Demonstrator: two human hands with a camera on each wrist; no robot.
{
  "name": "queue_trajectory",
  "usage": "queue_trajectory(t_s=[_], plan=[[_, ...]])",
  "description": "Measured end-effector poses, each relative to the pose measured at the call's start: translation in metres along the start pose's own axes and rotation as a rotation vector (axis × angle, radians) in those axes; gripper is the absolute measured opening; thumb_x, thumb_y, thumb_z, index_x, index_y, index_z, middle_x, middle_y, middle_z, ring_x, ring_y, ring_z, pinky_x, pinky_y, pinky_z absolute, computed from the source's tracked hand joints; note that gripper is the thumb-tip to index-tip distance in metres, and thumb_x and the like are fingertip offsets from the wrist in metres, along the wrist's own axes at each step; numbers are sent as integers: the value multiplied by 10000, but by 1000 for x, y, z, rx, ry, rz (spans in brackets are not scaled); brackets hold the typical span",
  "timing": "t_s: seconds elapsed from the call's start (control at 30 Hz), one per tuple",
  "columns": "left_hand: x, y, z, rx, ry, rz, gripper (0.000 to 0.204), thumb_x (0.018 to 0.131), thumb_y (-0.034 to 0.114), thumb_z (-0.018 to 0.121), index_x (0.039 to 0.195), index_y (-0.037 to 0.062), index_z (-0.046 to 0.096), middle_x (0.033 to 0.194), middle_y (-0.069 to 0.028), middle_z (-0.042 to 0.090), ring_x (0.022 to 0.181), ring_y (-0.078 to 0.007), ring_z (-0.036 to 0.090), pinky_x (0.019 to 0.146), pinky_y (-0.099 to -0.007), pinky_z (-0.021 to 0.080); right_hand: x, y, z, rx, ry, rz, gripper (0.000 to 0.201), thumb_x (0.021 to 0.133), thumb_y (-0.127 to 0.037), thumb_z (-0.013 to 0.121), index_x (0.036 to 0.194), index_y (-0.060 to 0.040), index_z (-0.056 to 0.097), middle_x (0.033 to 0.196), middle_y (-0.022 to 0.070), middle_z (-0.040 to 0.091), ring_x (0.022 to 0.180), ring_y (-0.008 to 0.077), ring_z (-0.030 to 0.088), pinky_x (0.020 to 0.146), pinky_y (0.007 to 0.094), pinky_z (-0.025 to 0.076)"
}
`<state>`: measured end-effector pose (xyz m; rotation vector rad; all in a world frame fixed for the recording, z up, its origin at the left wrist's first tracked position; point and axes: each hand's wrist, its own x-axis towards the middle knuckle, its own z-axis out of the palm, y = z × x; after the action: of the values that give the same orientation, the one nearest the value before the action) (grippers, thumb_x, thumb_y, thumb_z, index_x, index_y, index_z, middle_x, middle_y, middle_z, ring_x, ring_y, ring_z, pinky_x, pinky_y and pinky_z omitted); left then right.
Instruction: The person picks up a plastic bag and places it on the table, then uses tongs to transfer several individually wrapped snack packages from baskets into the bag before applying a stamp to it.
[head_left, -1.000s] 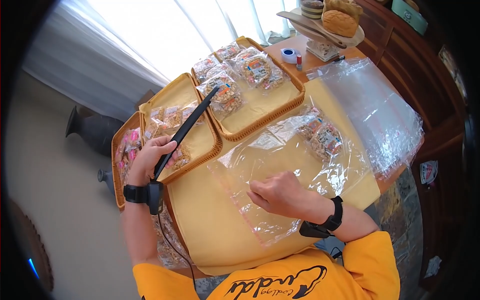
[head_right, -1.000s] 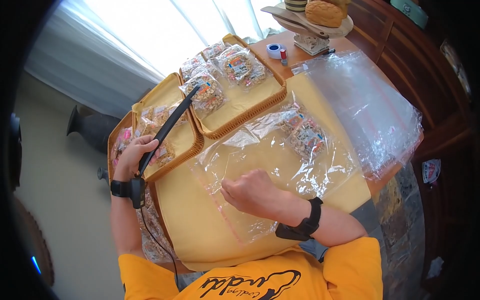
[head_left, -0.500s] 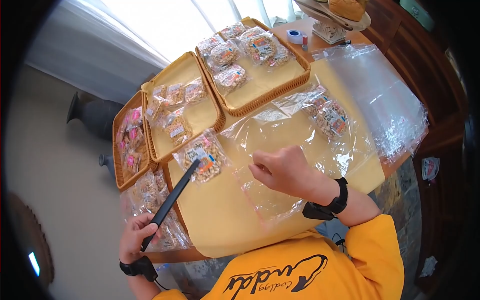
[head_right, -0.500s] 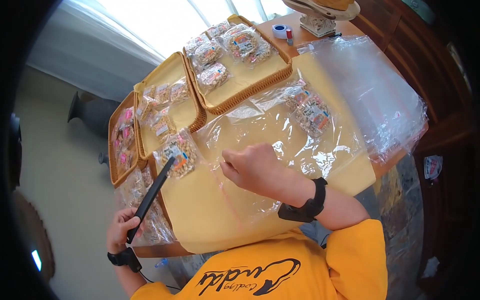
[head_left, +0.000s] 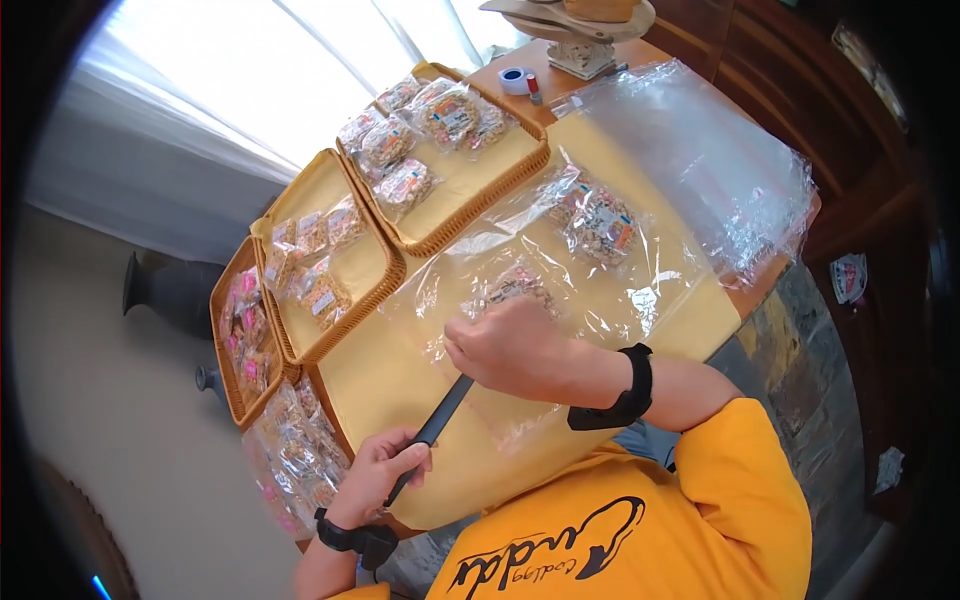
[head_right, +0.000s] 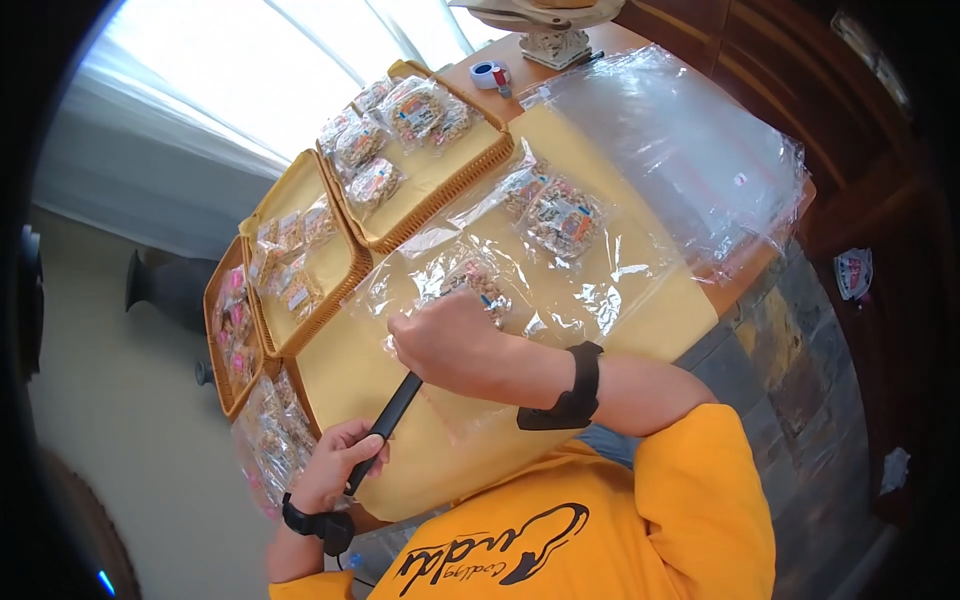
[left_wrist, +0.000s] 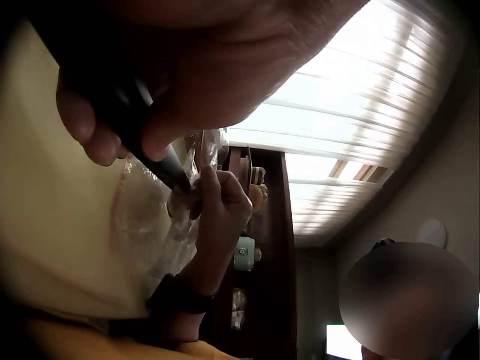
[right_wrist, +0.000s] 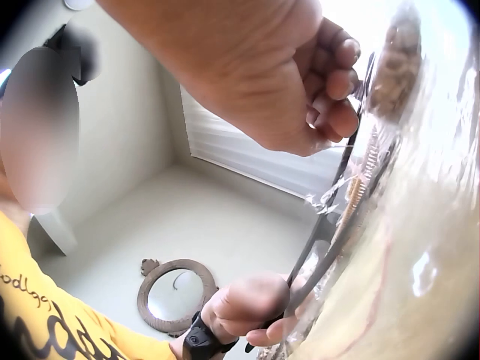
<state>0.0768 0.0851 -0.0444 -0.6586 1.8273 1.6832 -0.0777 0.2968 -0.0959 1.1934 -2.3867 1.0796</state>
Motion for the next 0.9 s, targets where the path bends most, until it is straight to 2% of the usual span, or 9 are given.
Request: queue_trajectory(t_s=[0.07, 0.2, 0.43, 0.53, 0.57, 0.63, 0.73, 0.9], plan=[[14, 5, 11, -30, -46, 14, 196, 936, 171, 616, 1030, -1, 622, 783, -38, 629, 622, -103, 563, 604, -229, 452, 1, -1, -5, -95, -95, -59, 153, 790, -150, 616, 690, -104, 510, 512, 47, 529, 451, 243, 586, 422, 352, 440], [40, 11, 23, -1, -127, 69, 266, 926, 229, 637, 1043, -10, 621, 809, -45, 634, 632, -105, 571, 606, -233, 454, 0, 0, -1, -108, -57, -60, 132, 751, -143, 625, 690, -102, 515, 508, 43, 535, 454, 225, 598, 428, 346, 451], [77, 20, 47, 86, -264, 129, 257, 933, 210, 635, 1036, -25, 630, 899, -69, 660, 658, -108, 583, 620, -244, 465, -1, 2, 5, 4, -12, 0, 132, 715, -134, 633, 670, -66, 530, 521, 94, 565, 478, 277, 619, 424, 385, 462], [90, 27, 59, 147, -319, 193, 211, 932, 176, 625, 1024, -13, 636, 846, -58, 653, 657, -113, 589, 606, -261, 468, -3, 3, 6, 42, -1, -2, 123, 701, -124, 624, 656, -58, 531, 521, 114, 568, 481, 295, 619, 429, 398, 469], [92, 30, 67, 147, -323, 193, 211, 932, 176, 625, 1024, -13, 636, 846, -58, 653, 657, -113, 589, 606, -261, 468, -3, 4, 7, 52, 11, -10, 117, 695, -119, 619, 651, -55, 531, 518, 120, 566, 479, 301, 616, 432, 401, 471], [93, 37, 82, 412, -111, 387, 92, 908, 75, 581, 865, 6, 625, 668, -28, 615, 581, -117, 581, 507, -281, 448, -3, 4, 8, 58, 27, -4, 114, 696, -117, 614, 650, -54, 530, 514, 122, 561, 473, 303, 611, 430, 404, 470], [106, 38, 81, 517, -194, 393, 63, 877, 59, 582, 862, 12, 621, 644, -29, 612, 583, -120, 589, 495, -289, 448, -2, 4, 7, 57, 49, 8, 112, 701, -116, 605, 648, -55, 528, 503, 125, 553, 459, 303, 603, 425, 407, 466], [110, 37, 72, 451, -162, 309, 55, 888, 57, 589, 858, 20, 617, 662, -32, 617, 584, -114, 591, 500, -270, 454, 0, 5, 1, 64, 69, 18, 122, 724, -122, 595, 645, -58, 527, 487, 123, 541, 440, 293, 592, 410, 404, 456]])
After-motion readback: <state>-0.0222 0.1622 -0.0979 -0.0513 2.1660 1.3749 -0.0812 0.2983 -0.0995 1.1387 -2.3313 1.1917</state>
